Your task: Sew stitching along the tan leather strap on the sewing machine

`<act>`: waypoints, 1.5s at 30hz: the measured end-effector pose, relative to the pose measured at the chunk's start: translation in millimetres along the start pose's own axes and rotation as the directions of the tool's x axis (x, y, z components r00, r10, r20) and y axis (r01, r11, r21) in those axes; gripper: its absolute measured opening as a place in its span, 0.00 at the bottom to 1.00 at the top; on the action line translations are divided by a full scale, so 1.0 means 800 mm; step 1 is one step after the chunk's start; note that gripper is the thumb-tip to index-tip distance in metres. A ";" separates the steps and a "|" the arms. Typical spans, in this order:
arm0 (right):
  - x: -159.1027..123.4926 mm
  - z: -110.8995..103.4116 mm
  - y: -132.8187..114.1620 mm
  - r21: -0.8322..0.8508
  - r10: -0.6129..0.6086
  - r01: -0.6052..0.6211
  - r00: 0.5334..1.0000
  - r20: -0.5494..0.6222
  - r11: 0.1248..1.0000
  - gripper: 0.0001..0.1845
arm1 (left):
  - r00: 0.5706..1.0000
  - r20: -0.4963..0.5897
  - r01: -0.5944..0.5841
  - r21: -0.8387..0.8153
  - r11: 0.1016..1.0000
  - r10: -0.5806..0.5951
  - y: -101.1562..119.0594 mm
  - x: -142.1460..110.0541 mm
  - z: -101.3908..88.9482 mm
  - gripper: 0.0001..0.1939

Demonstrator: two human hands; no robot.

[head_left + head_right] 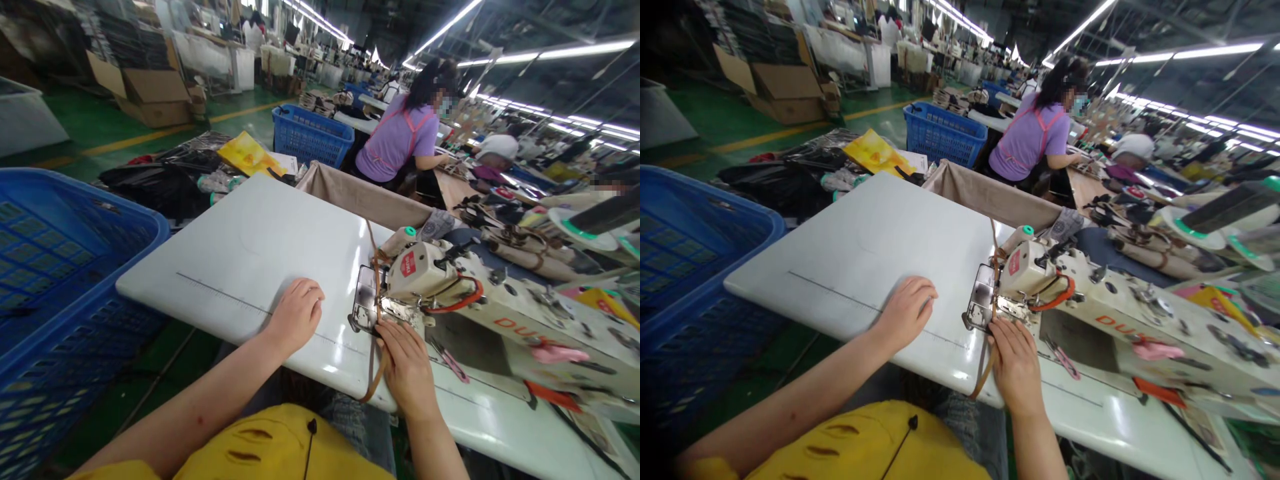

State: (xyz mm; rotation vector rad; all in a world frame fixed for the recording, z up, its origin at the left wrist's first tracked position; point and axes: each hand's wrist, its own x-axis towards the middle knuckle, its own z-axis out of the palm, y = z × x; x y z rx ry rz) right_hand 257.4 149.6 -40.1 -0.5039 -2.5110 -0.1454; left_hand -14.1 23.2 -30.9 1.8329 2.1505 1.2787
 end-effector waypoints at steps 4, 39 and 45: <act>0.000 -0.002 -0.001 0.007 0.008 -0.008 1.000 0.017 1.000 0.16 | 1.000 0.024 0.015 -0.033 0.999 -0.014 -0.002 0.001 0.000 0.10; 0.003 -0.002 -0.001 0.003 0.033 -0.033 0.996 0.080 0.999 0.16 | 0.997 0.035 0.076 -0.085 0.993 -0.074 -0.003 0.006 0.000 0.12; 0.000 -0.002 -0.001 0.018 0.051 -0.053 0.993 0.106 0.998 0.16 | 0.984 0.178 0.022 -0.082 0.996 -0.007 -0.006 0.087 0.008 0.18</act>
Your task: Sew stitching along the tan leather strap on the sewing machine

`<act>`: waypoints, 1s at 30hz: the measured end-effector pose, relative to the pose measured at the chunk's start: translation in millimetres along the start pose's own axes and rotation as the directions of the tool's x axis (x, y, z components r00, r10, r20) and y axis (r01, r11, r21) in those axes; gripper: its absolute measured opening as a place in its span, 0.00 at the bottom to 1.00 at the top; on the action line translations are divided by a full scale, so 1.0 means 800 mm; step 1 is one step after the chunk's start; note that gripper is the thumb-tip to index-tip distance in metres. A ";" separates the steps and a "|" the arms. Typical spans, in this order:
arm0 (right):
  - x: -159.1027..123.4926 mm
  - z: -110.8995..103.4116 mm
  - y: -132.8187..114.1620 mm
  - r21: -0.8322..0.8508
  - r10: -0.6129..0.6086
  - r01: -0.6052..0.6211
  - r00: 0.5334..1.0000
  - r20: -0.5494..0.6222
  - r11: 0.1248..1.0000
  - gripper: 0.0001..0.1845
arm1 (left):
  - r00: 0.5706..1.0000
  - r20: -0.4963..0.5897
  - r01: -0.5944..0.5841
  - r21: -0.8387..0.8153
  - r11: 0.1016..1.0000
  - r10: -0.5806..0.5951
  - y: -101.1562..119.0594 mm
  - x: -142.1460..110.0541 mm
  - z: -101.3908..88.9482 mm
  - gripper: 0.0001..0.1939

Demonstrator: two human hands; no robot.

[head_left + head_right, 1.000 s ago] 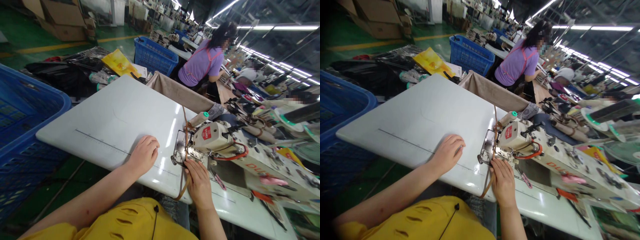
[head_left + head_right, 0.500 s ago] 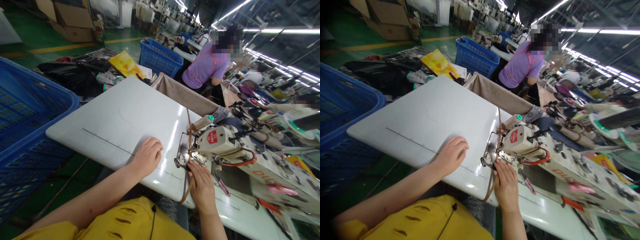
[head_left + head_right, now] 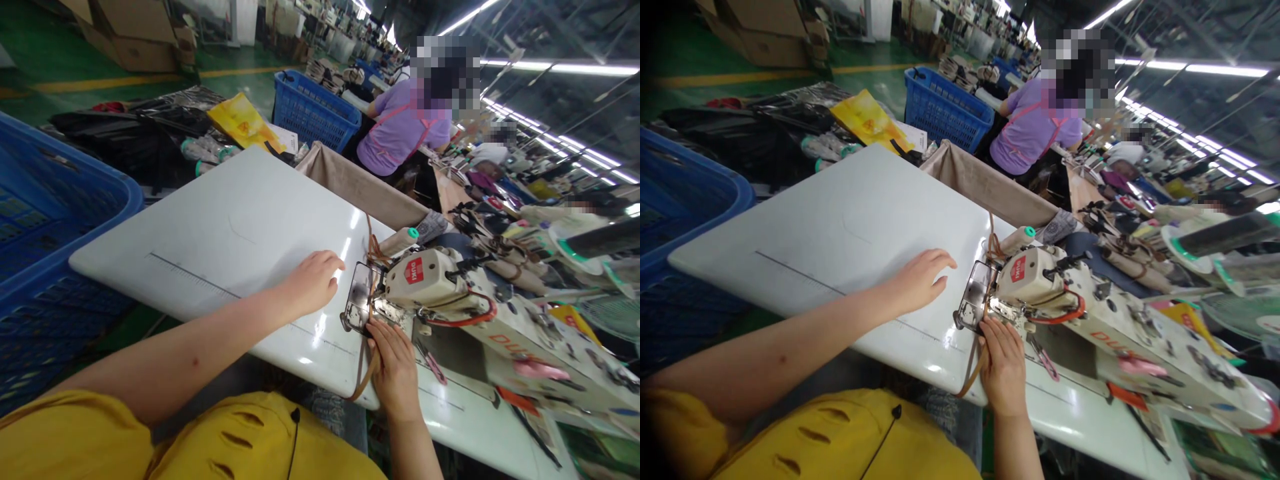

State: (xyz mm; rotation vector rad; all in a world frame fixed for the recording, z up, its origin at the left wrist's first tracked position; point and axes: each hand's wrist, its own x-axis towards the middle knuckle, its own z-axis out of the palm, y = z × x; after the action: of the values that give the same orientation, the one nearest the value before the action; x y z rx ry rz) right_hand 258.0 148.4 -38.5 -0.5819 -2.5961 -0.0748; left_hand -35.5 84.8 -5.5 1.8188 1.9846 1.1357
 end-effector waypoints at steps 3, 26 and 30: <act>-0.001 0.000 0.001 0.004 0.001 -0.001 1.000 -0.003 1.000 0.17 | 0.988 0.146 -0.070 0.084 0.994 0.057 -0.002 0.060 0.005 0.21; -0.002 -0.001 0.000 -0.015 0.004 -0.003 1.000 0.011 1.000 0.19 | 0.925 0.362 -0.233 0.294 0.927 0.117 -0.032 0.209 0.092 0.36; -0.001 -0.001 0.000 -0.016 0.001 -0.001 1.000 0.011 1.000 0.18 | 0.928 0.366 -0.188 0.306 0.933 0.067 -0.029 0.222 0.094 0.42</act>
State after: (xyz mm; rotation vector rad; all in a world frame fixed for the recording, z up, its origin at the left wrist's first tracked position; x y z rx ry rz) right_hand 258.6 148.0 -38.0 -0.5912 -2.6084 -0.0926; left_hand -43.1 278.5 -12.9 2.1644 1.9517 0.4622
